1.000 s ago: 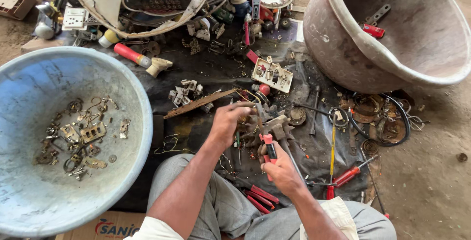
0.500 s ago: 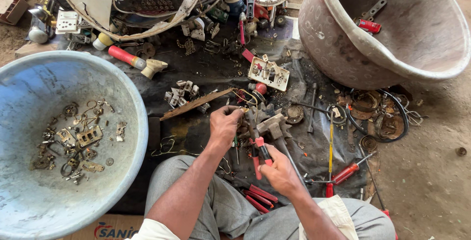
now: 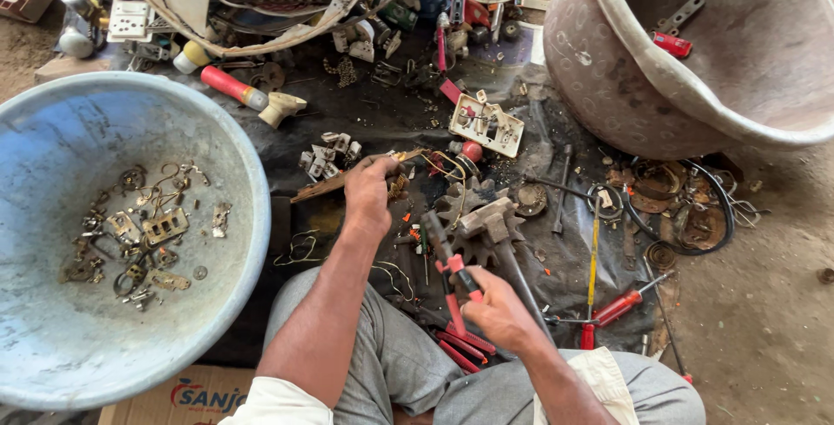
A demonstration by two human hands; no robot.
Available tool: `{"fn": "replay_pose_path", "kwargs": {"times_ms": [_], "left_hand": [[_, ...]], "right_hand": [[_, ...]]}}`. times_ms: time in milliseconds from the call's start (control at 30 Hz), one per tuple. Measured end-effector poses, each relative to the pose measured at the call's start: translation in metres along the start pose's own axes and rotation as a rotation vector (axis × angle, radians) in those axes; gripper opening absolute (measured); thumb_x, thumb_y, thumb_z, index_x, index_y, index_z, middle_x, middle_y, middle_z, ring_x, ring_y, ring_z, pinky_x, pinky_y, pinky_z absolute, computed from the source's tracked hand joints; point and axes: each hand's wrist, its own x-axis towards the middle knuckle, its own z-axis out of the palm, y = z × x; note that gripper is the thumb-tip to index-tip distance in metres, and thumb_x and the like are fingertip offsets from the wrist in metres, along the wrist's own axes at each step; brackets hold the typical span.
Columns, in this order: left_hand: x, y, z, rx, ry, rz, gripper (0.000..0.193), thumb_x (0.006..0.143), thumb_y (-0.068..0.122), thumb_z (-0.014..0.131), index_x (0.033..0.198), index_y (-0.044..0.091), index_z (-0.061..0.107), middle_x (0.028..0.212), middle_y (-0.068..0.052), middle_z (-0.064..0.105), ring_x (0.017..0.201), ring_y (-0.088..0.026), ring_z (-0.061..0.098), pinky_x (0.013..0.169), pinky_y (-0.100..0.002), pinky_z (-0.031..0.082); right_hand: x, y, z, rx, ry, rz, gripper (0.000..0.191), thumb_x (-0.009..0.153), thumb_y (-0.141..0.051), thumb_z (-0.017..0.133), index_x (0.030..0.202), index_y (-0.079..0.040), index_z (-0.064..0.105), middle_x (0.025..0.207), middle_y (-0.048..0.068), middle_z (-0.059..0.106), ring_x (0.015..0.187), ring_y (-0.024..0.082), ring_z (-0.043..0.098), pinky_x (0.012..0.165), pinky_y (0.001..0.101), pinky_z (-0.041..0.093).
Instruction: The person sits on the ground using a hammer and pliers to strike and pry at a metal gear assembly, pulling at internal components and wires. They turn the object over multiple times while using wire cutters and prying tools to dismantle the part amidst a large pile of scrap electronics and metal parts.
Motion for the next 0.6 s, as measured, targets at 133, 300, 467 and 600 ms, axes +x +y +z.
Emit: {"fn": "replay_pose_path", "kwargs": {"times_ms": [133,300,467,600], "left_hand": [[0.003,0.003,-0.003,0.026,-0.020,0.006,0.008,0.088,0.012,0.066,0.092,0.005,0.067,0.081,-0.005,0.068,0.063,-0.018,0.064,0.054,-0.036,0.051],[-0.001,0.006,-0.002,0.018,-0.040,-0.018,0.008,0.088,0.013,0.066,0.091,0.006,0.067,0.081,-0.005,0.069,0.065,-0.018,0.065,0.055,-0.035,0.050],[0.000,0.003,-0.002,0.007,-0.131,-0.037,0.012,0.087,0.012,0.068,0.095,0.004,0.071,0.083,-0.006,0.071,0.070,-0.017,0.066,0.060,-0.033,0.053],[-0.004,-0.006,0.003,0.073,-0.254,0.012,0.019,0.084,0.011,0.074,0.099,-0.001,0.076,0.084,-0.007,0.072,0.069,-0.015,0.066,0.061,-0.031,0.053]], "right_hand": [[0.009,0.009,0.011,-0.045,-0.026,0.154,0.046,0.075,0.001,0.058,0.120,-0.001,0.069,0.098,0.009,0.063,0.087,0.013,0.054,0.080,0.0265,0.047],[0.014,0.004,0.010,0.427,-0.158,0.137,0.052,0.071,0.003,0.056,0.123,-0.001,0.063,0.108,0.003,0.075,0.103,0.010,0.069,0.093,0.0236,0.051],[0.025,0.001,0.011,0.103,-0.261,0.086,0.060,0.072,0.000,0.058,0.131,-0.001,0.067,0.105,0.006,0.073,0.093,0.011,0.064,0.089,0.0262,0.050],[0.022,-0.001,0.017,-0.452,-0.112,-0.010,0.050,0.082,-0.013,0.071,0.131,-0.003,0.066,0.110,0.014,0.071,0.094,0.016,0.067,0.089,0.0314,0.051]]}}
